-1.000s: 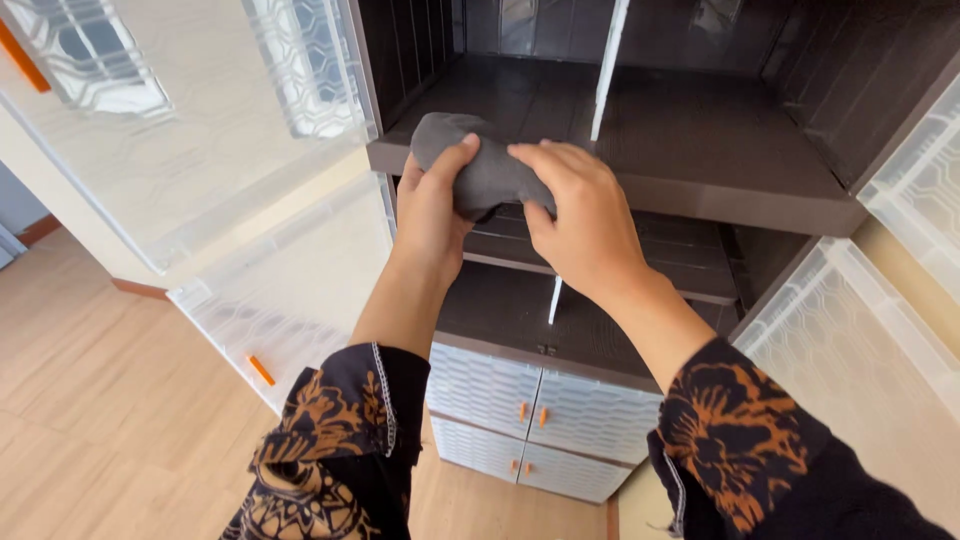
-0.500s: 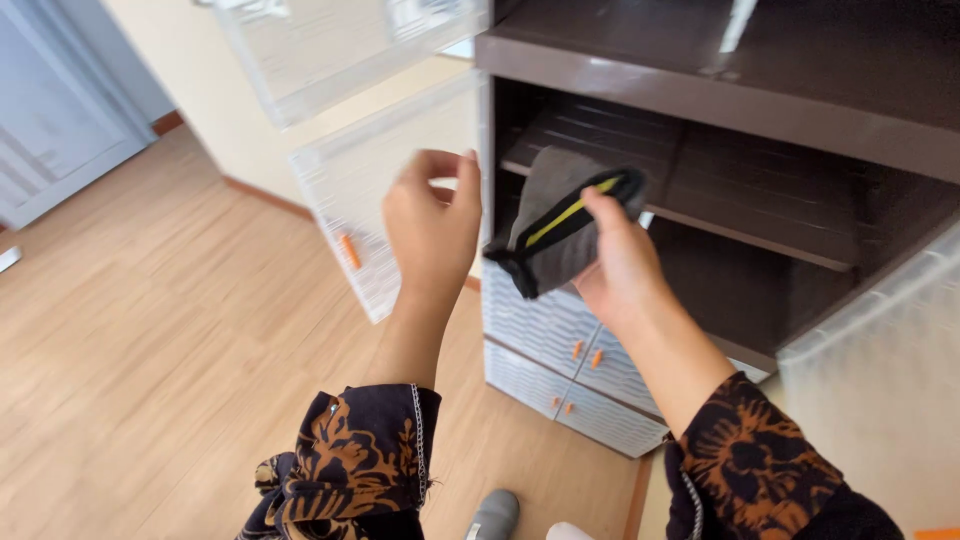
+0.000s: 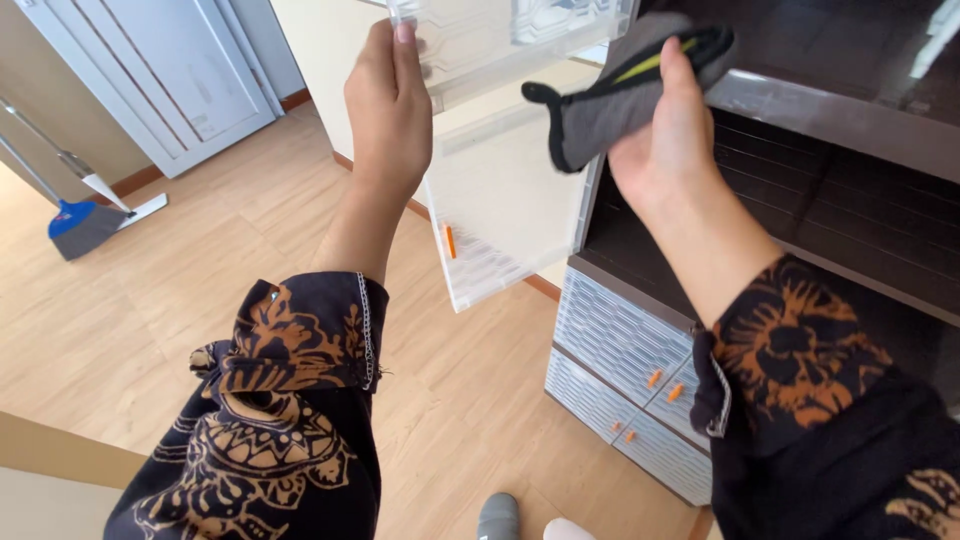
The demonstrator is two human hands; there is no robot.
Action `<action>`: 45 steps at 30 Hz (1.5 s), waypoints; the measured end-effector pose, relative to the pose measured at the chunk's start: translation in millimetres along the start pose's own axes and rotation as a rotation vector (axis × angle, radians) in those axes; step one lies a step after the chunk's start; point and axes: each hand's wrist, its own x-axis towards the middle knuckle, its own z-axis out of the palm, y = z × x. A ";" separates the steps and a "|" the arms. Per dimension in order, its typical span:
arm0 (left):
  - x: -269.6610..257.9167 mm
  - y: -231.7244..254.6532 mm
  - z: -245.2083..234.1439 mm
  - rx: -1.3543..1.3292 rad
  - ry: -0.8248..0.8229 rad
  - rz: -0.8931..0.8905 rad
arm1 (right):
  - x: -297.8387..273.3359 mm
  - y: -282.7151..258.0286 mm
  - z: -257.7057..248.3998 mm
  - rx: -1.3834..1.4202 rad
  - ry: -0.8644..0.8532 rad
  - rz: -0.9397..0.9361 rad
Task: Cleaning the interior shelves and exterior doors of a plastic storage cabinet using a microfiber cloth.
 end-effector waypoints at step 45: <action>67.6 -53.0 -38.2 -0.578 -0.376 -0.216 | 61.3 84.0 107.4 -1.772 -0.750 -1.048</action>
